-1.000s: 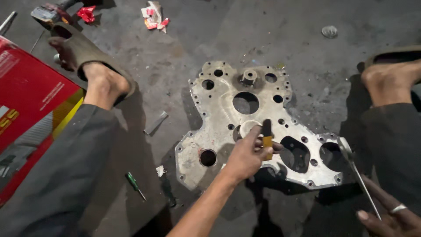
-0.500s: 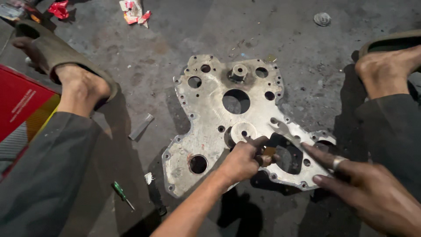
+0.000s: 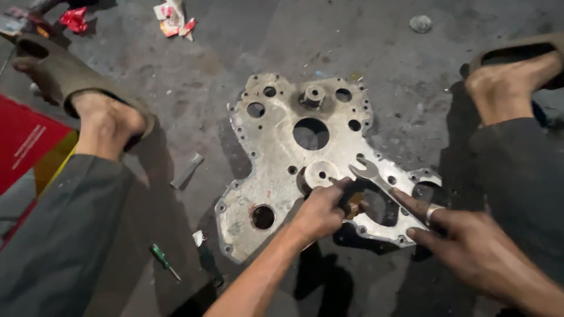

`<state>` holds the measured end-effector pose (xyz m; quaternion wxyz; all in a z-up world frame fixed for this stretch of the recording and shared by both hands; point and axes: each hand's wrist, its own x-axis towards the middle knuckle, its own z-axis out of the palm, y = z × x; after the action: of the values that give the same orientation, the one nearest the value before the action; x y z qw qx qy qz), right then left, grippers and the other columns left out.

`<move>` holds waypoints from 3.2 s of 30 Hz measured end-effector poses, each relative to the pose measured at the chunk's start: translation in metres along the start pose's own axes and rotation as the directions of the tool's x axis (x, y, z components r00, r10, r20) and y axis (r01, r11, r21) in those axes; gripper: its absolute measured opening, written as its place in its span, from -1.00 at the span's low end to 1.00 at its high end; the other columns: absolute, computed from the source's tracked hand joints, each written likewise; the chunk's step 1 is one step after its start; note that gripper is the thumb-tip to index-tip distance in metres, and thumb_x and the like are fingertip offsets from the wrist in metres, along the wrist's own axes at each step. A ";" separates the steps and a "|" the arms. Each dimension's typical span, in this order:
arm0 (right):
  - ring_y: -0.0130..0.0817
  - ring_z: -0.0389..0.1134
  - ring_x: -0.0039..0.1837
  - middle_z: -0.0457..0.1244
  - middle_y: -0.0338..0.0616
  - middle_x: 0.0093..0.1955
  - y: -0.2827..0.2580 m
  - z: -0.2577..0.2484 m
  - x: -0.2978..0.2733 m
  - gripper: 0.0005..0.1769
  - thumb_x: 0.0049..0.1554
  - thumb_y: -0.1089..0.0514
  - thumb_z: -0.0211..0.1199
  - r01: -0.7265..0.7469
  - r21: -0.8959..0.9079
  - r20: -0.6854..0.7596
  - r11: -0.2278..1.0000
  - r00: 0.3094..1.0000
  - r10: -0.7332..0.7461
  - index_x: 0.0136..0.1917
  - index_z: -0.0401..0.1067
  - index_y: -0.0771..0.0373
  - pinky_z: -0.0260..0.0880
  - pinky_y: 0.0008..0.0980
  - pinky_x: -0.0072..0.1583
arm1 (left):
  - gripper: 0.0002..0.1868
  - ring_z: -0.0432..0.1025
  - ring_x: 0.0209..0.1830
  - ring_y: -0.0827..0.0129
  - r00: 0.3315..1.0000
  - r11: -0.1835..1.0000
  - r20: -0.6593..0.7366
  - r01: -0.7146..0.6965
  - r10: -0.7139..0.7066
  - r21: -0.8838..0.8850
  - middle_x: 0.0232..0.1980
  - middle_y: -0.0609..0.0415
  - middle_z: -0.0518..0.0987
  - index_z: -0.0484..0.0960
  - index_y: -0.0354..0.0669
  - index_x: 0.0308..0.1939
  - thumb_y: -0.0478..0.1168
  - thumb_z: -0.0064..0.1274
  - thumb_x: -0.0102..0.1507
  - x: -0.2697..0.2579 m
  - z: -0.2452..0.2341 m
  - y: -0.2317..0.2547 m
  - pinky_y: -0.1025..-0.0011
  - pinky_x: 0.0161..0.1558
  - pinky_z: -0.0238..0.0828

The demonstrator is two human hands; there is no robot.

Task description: The person sits on the floor and cleans a large, irregularly shaped metal part using a small brush and a scraper. They scrub the surface and edges of the part, focusing on removing residue from the holes and flat areas.

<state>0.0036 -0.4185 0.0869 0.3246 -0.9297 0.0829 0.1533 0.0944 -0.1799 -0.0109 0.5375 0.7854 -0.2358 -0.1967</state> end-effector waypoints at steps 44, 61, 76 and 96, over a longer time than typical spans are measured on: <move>-0.43 0.37 -0.28 0.38 -0.01 -0.30 -0.021 0.020 -0.013 -0.28 0.00 0.18 0.45 -0.059 -0.124 -0.043 0.991 0.998 0.055 0.43 0.46 -0.19 0.41 -0.23 -0.15 | -0.64 0.57 -0.23 -0.07 0.989 0.989 -0.078 -0.114 0.122 0.096 -0.26 -0.21 0.65 0.63 -0.29 0.08 -0.11 0.13 0.33 -0.012 0.015 -0.021 0.16 -0.20 0.47; -0.37 0.29 -0.36 0.32 -0.01 -0.41 -0.024 0.009 -0.007 -0.46 0.12 0.02 0.41 -0.184 -0.126 -0.043 0.975 0.983 0.180 0.36 0.42 -0.26 0.39 -0.23 -0.20 | -0.71 0.61 -0.25 0.04 0.991 0.997 -0.114 -0.077 0.073 -0.032 -0.23 -0.16 0.70 0.57 -0.35 -0.11 -0.14 0.15 0.29 -0.010 0.009 -0.011 0.24 -0.19 0.48; -0.38 0.03 -0.45 0.09 0.01 -0.55 -0.088 -0.024 -0.011 -0.34 0.18 -0.07 0.32 -0.062 -0.102 0.108 0.993 0.991 0.074 0.50 0.22 -0.47 0.22 -0.25 -0.31 | -0.58 0.60 -0.47 0.14 0.942 0.982 -0.302 0.175 -0.145 0.075 -0.40 -0.13 0.69 0.56 -0.31 0.04 -0.18 0.26 0.18 -0.026 0.010 0.001 0.30 -0.38 0.49; -0.15 0.22 -0.44 0.22 0.15 -0.45 -0.107 -0.020 -0.002 -0.27 0.17 0.00 0.20 0.103 -0.126 0.190 0.987 0.979 -0.078 0.59 0.23 -0.39 0.30 -0.17 -0.26 | -0.69 0.52 -0.57 0.15 0.937 0.999 -0.346 0.047 -0.042 0.005 -0.49 -0.05 0.60 0.59 -0.31 -0.13 -0.15 0.25 0.19 -0.033 0.012 -0.003 0.29 -0.45 0.41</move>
<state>0.0336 -0.3482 0.1642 0.2740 -0.9340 -0.0005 0.2293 0.0611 -0.1684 -0.0159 0.5607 0.8164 -0.1212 -0.0662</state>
